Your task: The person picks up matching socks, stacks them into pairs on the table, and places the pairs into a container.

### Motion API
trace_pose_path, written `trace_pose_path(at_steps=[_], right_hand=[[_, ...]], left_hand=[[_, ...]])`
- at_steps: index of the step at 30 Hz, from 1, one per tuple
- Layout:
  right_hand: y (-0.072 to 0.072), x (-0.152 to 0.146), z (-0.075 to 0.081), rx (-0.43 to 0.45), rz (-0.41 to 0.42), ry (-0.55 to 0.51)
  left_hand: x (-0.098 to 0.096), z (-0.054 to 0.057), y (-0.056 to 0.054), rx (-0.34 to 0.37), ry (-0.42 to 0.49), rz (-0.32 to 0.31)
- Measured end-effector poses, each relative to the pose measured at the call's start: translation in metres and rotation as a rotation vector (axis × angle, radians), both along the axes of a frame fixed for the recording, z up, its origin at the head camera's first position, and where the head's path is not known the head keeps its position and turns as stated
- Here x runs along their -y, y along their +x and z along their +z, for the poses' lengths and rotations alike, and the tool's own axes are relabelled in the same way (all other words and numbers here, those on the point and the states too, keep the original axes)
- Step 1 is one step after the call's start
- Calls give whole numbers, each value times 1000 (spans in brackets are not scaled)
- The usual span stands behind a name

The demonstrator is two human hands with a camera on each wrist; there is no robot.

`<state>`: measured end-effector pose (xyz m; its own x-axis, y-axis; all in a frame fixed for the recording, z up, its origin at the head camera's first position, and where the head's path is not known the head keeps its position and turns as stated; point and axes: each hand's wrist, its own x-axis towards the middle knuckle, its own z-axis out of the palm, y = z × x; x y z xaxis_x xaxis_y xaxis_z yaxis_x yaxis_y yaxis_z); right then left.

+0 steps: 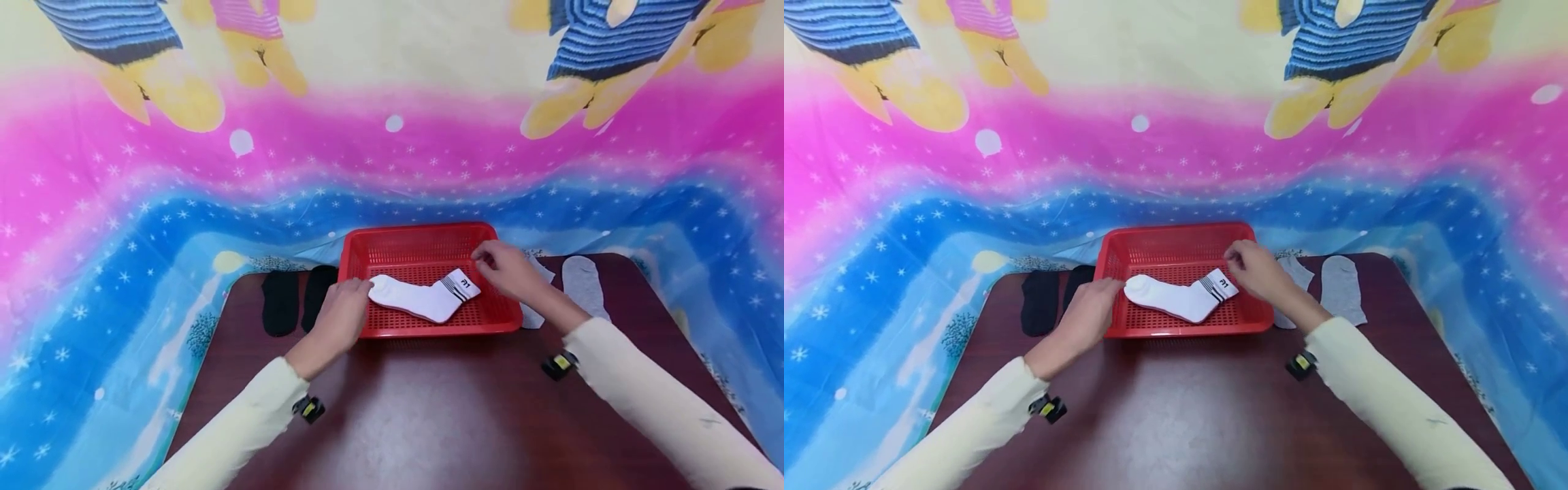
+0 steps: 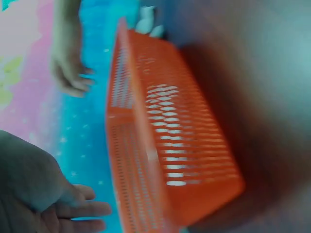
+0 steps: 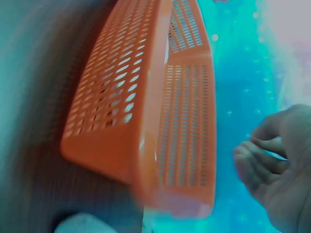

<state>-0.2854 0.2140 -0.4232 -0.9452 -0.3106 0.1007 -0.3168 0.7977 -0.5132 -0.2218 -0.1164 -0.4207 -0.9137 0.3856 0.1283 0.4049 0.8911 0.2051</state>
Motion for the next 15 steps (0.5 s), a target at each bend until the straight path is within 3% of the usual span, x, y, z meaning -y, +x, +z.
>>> trace_pose_path(at_steps=[2, 6, 11, 15], right_hand=[[13, -16, 1, -56, -23, -9], [30, -52, -8, -81, -75, 56], [40, -89, -44, -5, -87, 171], [48, -103, -79, -35, -35, 239]], left_hand=[[8, -9, 14, -51, -43, -36], [19, -26, 33, -27, -51, -121], [24, -40, 44, 1, -55, -207], [25, -50, 49, -42, -99, -185]])
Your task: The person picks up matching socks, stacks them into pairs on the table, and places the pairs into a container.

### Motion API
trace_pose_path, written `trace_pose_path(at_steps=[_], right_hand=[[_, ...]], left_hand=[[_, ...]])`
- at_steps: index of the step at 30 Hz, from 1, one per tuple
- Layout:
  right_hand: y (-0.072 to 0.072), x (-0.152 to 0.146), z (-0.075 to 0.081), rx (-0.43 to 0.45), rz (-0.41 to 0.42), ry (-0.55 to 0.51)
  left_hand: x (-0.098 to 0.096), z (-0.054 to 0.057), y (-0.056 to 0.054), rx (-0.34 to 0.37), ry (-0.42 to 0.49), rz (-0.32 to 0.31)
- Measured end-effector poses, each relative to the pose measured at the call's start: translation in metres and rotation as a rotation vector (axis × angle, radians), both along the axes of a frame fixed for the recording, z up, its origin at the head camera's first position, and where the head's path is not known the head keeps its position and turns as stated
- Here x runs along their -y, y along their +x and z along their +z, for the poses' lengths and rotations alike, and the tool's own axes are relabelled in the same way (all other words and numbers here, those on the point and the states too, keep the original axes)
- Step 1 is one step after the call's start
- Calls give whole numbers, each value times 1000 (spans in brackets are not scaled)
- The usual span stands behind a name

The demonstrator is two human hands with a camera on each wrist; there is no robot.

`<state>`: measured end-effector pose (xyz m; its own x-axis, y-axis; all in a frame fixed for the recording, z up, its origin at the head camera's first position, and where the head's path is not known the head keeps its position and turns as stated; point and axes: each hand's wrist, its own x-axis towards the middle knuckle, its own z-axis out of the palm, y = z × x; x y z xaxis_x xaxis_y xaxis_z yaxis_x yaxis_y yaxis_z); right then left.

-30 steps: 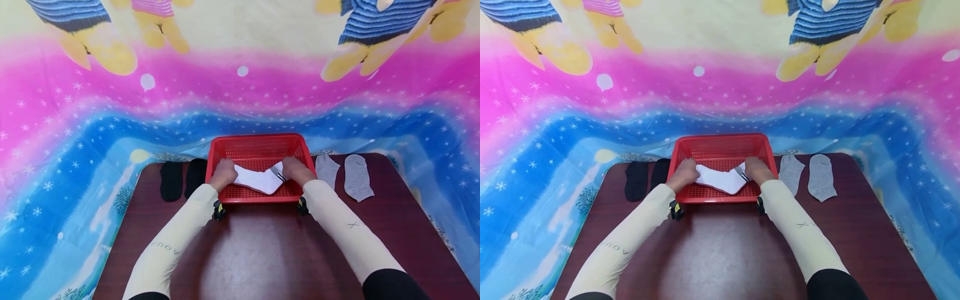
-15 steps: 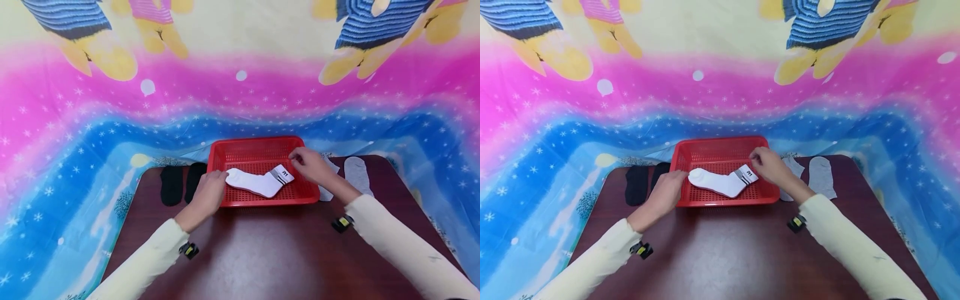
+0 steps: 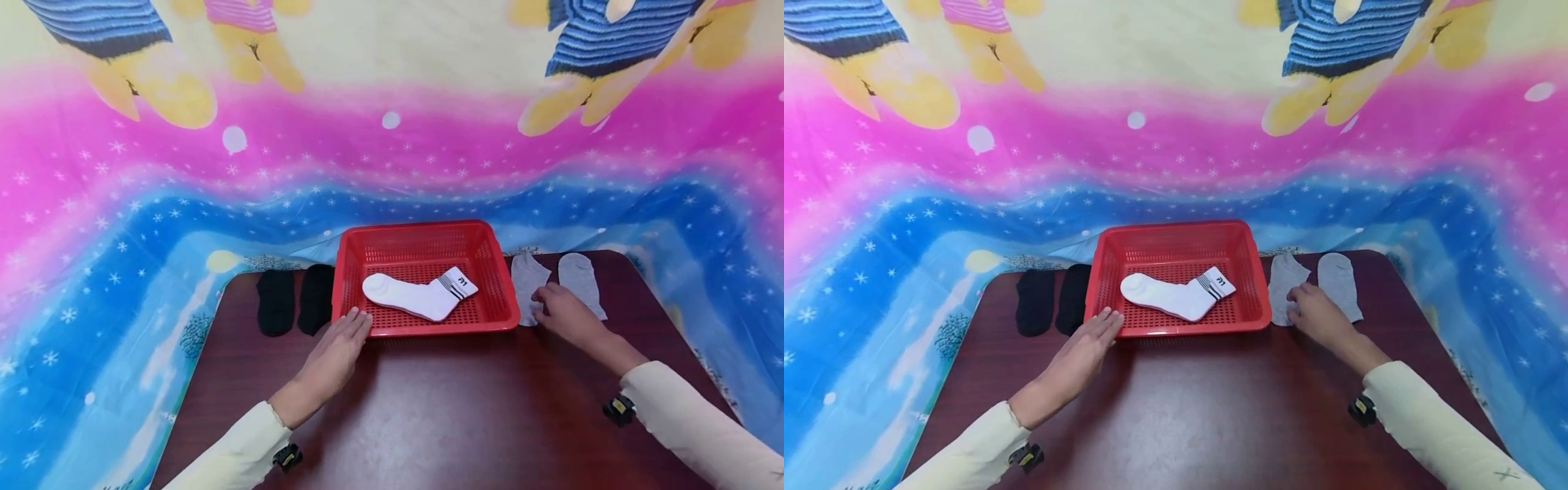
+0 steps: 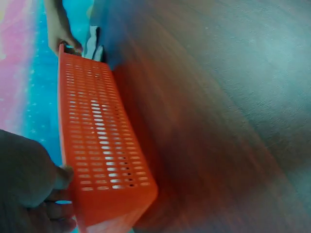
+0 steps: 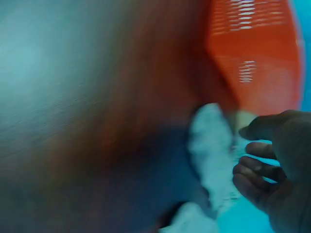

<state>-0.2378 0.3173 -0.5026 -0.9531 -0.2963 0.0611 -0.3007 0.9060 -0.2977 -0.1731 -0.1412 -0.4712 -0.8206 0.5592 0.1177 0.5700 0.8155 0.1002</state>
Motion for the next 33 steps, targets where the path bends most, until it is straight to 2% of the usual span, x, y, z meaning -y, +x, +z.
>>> trace_pose_path(at_steps=[5, 10, 16, 21, 27, 33], right_hand=[[12, -4, -34, -109, 107, 92], [18, -4, -49, -161, 170, 153], [16, -5, -54, -165, 214, 200], [20, -3, -57, -216, 235, 202], [36, 8, -55, -256, 245, 169], [59, 24, -49, -191, 216, 114]], left_hand=[[0, -12, 5, -81, -85, 35], [-1, -18, 7, -152, -106, 77], [-2, -16, 5, -124, -67, 101], [-3, -12, 3, -76, -59, 107], [-4, -12, 4, -40, -38, 126], [-3, -9, 4, -36, -29, 130]])
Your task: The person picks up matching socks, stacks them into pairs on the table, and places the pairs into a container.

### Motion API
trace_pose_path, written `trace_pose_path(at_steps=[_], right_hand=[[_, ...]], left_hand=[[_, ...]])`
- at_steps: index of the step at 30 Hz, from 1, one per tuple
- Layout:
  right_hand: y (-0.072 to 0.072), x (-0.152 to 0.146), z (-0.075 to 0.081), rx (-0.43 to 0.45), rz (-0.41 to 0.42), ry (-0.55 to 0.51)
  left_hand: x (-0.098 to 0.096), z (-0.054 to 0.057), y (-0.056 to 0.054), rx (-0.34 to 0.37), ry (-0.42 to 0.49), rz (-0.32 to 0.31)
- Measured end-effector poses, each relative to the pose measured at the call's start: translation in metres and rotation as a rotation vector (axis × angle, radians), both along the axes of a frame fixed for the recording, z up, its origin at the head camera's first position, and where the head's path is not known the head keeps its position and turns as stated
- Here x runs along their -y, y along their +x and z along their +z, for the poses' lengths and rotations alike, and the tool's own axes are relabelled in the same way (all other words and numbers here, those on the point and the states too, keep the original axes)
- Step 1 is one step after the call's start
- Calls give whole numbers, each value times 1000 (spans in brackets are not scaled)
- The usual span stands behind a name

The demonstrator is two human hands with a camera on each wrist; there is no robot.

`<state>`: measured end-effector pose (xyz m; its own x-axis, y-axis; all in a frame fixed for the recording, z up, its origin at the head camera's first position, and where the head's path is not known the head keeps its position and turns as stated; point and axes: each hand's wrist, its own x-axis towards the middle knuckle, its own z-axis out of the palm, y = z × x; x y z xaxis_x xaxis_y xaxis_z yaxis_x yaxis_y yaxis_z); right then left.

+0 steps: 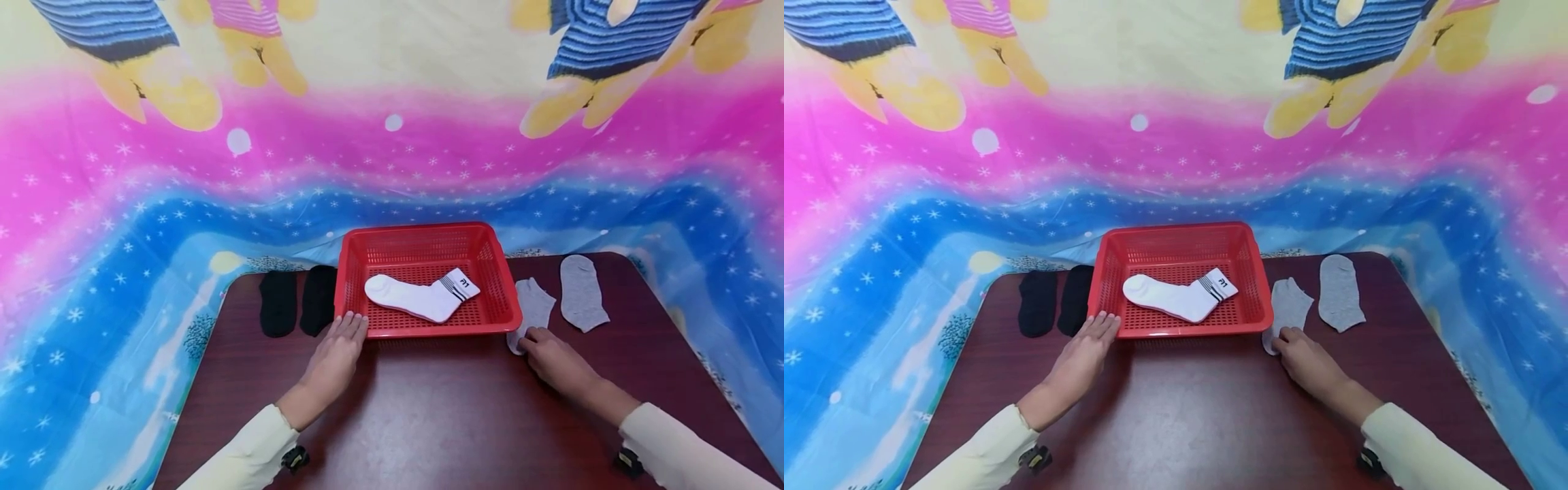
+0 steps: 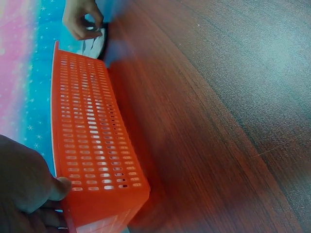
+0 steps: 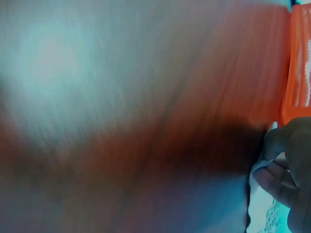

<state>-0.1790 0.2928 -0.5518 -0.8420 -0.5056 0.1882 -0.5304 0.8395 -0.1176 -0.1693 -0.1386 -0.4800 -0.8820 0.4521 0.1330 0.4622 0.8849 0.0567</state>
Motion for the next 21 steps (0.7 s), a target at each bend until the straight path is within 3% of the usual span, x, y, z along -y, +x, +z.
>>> trace_pose_path(at_steps=[8, 14, 21], right_hand=[[34, 30, 5, 30, -44, -130], [53, 68, 9, 157, -106, -287], [64, 116, 5, 273, -143, -427]], left_hand=[[0, 0, 0, 10, 4, -5], [-1, -1, -1, -33, -21, 0], [-2, 0, 0, -50, -26, 8]])
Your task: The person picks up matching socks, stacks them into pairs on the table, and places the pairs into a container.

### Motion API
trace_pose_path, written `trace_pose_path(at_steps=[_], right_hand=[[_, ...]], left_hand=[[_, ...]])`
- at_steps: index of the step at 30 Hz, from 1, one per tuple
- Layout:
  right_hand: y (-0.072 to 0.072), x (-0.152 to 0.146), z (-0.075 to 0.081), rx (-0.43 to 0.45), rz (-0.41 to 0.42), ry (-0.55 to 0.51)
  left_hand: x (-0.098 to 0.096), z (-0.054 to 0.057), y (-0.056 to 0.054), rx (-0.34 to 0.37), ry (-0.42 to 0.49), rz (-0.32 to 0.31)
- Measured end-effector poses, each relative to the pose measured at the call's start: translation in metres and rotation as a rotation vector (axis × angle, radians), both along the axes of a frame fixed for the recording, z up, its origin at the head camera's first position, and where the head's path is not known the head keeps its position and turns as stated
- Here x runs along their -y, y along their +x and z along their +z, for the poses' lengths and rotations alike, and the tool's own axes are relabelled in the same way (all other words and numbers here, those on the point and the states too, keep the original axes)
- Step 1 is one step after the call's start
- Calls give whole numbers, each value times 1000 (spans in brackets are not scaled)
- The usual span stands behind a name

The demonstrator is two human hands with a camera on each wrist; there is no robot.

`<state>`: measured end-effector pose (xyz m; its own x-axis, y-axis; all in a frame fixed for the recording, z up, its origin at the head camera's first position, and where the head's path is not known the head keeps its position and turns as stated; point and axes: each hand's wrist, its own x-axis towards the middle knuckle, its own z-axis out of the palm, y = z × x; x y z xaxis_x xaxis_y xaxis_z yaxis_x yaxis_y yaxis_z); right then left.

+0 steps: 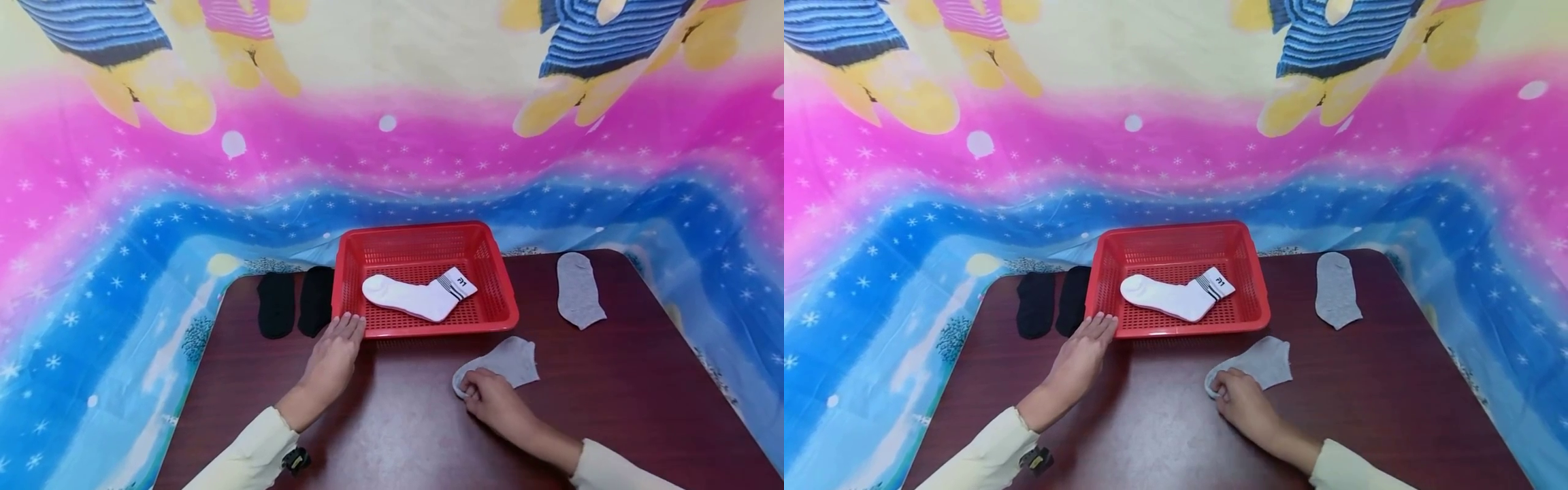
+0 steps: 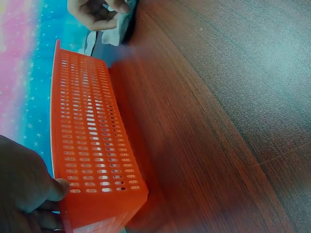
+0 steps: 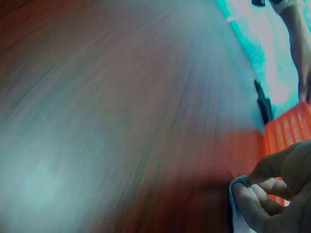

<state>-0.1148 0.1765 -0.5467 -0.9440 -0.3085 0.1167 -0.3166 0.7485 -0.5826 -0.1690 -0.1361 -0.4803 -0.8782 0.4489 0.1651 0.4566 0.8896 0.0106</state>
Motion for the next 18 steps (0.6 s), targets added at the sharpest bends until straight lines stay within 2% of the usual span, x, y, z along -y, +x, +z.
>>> trace_pose_path(at_steps=[11, 18], right_hand=[[-6, 72, -12, 96, -7, -140], [-8, 92, -13, 117, 15, -199]], left_hand=[[1, -2, 1, -4, -3, 3], [1, -2, 0, -7, 14, -12]])
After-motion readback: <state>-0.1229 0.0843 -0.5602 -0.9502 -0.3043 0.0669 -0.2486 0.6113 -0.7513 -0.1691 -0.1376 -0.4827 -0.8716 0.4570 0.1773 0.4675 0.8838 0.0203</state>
